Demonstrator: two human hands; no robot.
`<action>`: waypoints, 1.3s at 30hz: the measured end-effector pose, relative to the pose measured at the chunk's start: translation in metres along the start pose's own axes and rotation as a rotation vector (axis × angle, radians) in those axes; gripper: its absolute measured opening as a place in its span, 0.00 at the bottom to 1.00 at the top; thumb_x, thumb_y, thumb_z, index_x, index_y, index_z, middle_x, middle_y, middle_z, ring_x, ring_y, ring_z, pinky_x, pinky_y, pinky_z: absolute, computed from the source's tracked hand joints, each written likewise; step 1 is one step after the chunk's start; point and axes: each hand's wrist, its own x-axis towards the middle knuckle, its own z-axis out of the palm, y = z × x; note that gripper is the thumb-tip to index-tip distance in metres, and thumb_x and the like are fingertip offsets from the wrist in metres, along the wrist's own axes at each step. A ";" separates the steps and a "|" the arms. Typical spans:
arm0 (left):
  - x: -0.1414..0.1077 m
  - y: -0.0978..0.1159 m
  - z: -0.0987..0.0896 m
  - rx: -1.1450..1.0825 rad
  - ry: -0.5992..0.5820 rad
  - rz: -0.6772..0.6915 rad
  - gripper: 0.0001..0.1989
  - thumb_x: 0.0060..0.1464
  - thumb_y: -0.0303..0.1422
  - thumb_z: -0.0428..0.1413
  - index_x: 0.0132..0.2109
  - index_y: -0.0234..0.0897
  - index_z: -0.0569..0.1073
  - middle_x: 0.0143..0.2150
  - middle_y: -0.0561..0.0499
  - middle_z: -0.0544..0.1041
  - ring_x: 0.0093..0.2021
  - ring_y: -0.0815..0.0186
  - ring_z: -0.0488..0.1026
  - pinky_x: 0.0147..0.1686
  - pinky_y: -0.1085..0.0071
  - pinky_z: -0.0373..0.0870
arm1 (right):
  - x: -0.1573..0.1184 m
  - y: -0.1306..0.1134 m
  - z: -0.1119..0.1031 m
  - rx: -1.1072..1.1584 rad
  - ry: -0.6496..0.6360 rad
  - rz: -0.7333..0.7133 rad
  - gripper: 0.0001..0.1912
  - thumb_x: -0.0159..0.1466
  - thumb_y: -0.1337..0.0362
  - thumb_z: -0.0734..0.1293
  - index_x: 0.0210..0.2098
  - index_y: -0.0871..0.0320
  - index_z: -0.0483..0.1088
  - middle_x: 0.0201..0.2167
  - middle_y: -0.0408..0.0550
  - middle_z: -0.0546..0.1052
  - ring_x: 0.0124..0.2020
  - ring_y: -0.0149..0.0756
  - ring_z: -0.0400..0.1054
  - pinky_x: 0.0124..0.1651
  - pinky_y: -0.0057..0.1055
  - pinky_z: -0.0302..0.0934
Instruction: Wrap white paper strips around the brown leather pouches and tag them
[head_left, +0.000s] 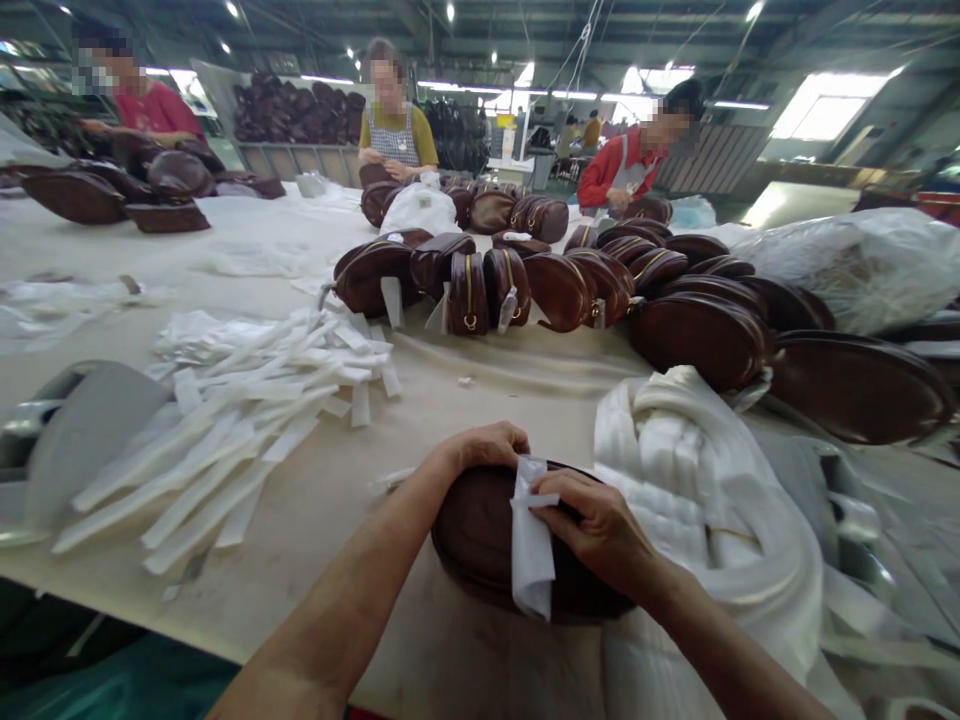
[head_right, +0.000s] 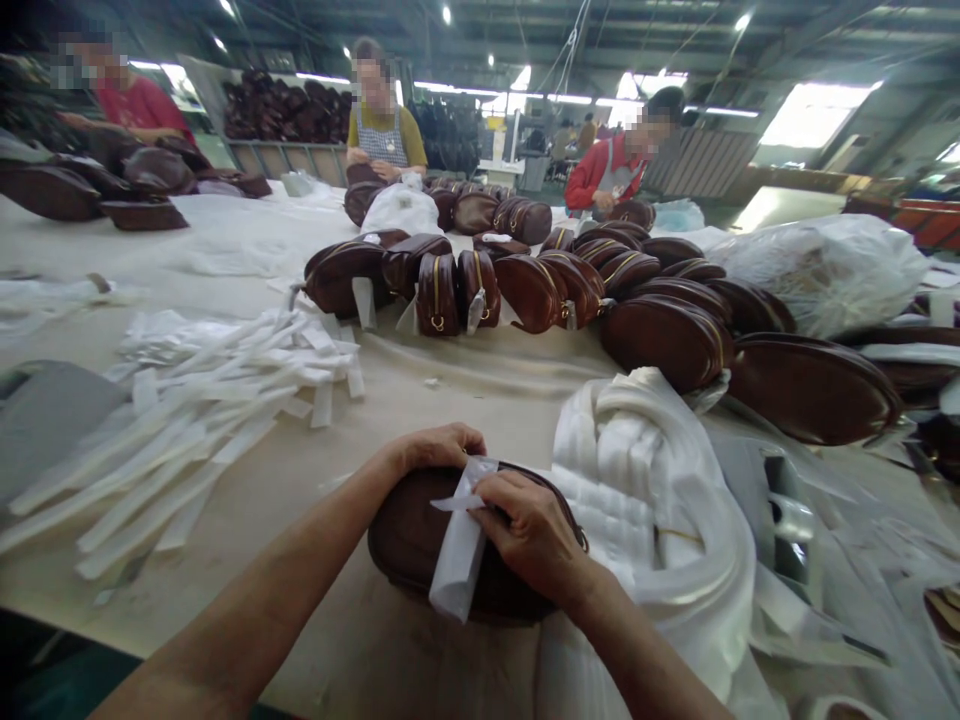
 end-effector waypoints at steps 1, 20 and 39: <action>-0.001 0.000 -0.001 -0.014 -0.009 0.002 0.12 0.32 0.28 0.59 0.31 0.31 0.74 0.27 0.55 0.73 0.30 0.69 0.65 0.31 0.76 0.63 | -0.002 0.000 0.001 0.004 -0.003 -0.021 0.06 0.64 0.66 0.62 0.33 0.56 0.70 0.34 0.46 0.75 0.36 0.33 0.70 0.42 0.29 0.64; -0.020 0.009 -0.001 0.101 -0.019 0.016 0.16 0.38 0.28 0.55 0.38 0.33 0.79 0.33 0.53 0.78 0.35 0.65 0.71 0.40 0.74 0.67 | -0.017 -0.011 -0.006 -0.189 -0.133 -0.279 0.09 0.65 0.72 0.57 0.39 0.60 0.68 0.41 0.54 0.75 0.48 0.39 0.68 0.52 0.35 0.63; -0.120 0.035 0.049 0.602 0.042 0.526 0.23 0.49 0.23 0.50 0.53 0.33 0.68 0.56 0.43 0.68 0.58 0.58 0.64 0.59 0.64 0.58 | -0.020 -0.003 -0.002 -0.174 -0.053 -0.372 0.11 0.61 0.74 0.58 0.41 0.60 0.68 0.42 0.55 0.75 0.48 0.40 0.69 0.51 0.38 0.65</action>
